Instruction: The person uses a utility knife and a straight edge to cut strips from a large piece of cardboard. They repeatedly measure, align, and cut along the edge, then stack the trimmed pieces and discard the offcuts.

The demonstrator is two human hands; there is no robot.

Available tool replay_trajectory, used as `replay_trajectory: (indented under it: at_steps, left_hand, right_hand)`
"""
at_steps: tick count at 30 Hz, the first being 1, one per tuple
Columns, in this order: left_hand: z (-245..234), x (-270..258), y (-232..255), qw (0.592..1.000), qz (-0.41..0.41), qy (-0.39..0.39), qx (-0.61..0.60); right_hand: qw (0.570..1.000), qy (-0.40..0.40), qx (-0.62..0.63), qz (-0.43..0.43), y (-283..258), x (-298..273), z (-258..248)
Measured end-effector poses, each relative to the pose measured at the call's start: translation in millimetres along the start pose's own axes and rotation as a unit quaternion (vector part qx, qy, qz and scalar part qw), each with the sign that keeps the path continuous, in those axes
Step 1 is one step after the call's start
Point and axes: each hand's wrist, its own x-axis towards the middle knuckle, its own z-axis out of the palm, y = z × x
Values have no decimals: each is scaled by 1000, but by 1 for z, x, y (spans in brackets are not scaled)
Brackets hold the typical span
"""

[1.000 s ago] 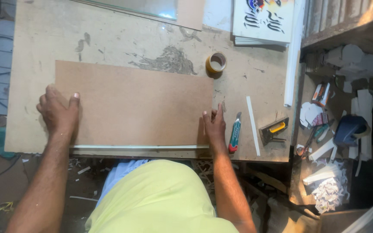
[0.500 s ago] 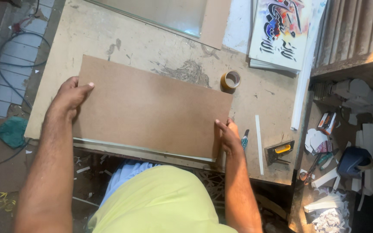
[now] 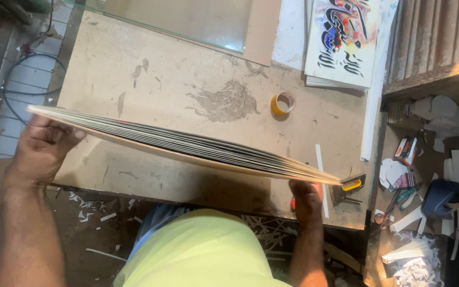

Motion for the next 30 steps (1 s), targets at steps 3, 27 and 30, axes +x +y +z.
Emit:
replay_trajectory:
  at_steps: [3,27,30]
  left_hand:
    - [0,-3,-12,991,-88,20,98]
    - [13,-5,-1,967,-109,21,230]
    - [16,-8,-14,977,-52,-19,208]
  right_hand:
    - [997,-27,-63,32,11,1,12]
    - [969,-11,-211,-128,2,-12,21]
    - [952,-37,-275,-131,7,-9,19]
